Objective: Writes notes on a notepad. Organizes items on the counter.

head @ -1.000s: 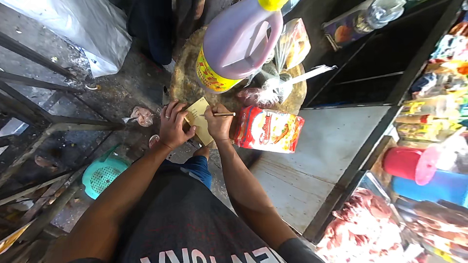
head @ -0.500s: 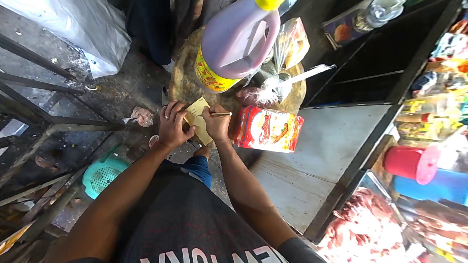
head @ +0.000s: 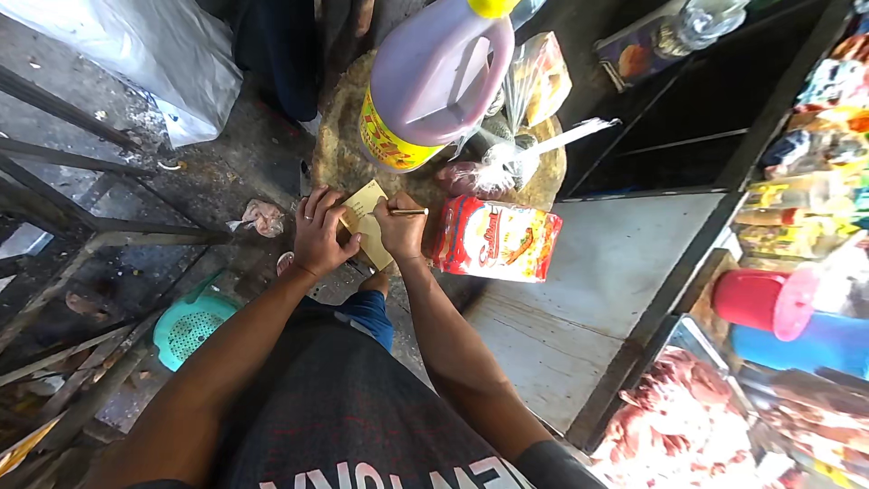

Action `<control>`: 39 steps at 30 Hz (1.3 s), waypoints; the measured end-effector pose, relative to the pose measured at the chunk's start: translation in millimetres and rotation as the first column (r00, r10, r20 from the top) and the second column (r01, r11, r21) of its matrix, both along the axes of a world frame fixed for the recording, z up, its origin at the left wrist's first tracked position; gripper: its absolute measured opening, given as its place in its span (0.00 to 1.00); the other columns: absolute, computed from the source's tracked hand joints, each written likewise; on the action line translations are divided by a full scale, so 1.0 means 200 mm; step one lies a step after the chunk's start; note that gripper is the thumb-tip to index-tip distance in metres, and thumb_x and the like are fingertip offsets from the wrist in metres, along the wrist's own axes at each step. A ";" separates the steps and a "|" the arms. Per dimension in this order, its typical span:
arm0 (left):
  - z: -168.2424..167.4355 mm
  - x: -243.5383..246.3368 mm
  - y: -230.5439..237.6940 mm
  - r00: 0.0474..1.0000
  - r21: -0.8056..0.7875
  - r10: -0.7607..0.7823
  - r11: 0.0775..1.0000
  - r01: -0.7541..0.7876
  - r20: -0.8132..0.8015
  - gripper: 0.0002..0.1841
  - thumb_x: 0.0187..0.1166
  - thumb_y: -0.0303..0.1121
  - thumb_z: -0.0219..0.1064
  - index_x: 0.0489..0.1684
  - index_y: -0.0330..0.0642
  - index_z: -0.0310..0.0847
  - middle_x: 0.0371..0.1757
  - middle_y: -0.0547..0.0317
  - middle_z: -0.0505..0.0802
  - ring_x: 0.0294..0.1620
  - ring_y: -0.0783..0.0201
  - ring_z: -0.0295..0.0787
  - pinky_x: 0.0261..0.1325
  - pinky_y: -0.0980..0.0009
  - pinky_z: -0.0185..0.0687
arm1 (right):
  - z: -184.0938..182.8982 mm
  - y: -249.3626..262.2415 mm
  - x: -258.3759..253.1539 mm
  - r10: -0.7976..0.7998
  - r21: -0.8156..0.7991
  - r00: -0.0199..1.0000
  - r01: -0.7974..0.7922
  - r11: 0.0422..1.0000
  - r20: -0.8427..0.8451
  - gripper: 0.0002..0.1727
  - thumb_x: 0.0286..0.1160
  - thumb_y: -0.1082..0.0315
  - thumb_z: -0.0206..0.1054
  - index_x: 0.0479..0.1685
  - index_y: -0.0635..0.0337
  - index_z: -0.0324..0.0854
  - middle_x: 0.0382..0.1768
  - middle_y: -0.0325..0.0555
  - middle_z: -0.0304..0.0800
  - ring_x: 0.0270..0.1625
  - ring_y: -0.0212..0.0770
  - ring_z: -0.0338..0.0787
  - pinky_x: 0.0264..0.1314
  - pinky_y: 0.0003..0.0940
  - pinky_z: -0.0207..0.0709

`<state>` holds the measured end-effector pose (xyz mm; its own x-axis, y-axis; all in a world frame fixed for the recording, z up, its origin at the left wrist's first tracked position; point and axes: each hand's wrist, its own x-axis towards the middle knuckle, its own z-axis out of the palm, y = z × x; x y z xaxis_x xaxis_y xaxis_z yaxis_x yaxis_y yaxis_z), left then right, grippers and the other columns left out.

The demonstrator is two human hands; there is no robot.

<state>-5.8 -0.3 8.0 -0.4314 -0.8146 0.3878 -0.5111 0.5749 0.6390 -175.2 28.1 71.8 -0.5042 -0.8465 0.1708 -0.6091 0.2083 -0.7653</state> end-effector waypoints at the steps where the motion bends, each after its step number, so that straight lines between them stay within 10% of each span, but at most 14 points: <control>1: 0.00 0.00 0.00 1.000 0.001 0.000 1.000 0.000 -0.001 0.29 0.68 0.60 0.70 0.58 0.46 0.83 0.78 0.51 0.83 0.89 0.46 0.63 0.89 0.41 0.55 | 0.00 0.00 0.00 -0.001 -0.001 1.000 0.001 1.000 -0.003 0.19 0.71 0.69 0.71 0.12 0.53 0.72 0.12 0.34 0.73 0.16 0.28 0.72 0.19 0.28 0.65; 39: 0.00 0.00 0.00 1.000 0.010 -0.007 1.000 0.007 0.004 0.30 0.69 0.60 0.68 0.58 0.45 0.84 0.78 0.50 0.83 0.89 0.45 0.64 0.87 0.39 0.57 | 0.05 0.07 0.03 -0.011 -0.036 1.000 0.011 0.999 -0.010 0.20 0.76 0.71 0.68 0.14 0.54 0.68 0.13 0.41 0.71 0.13 0.35 0.69 0.13 0.29 0.61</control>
<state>-5.7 -0.2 7.6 -0.4388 -0.8152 0.3781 -0.5095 0.5723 0.6426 -168.7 41.2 81.1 -0.5115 -0.8341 0.2065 -0.6147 0.1873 -0.7662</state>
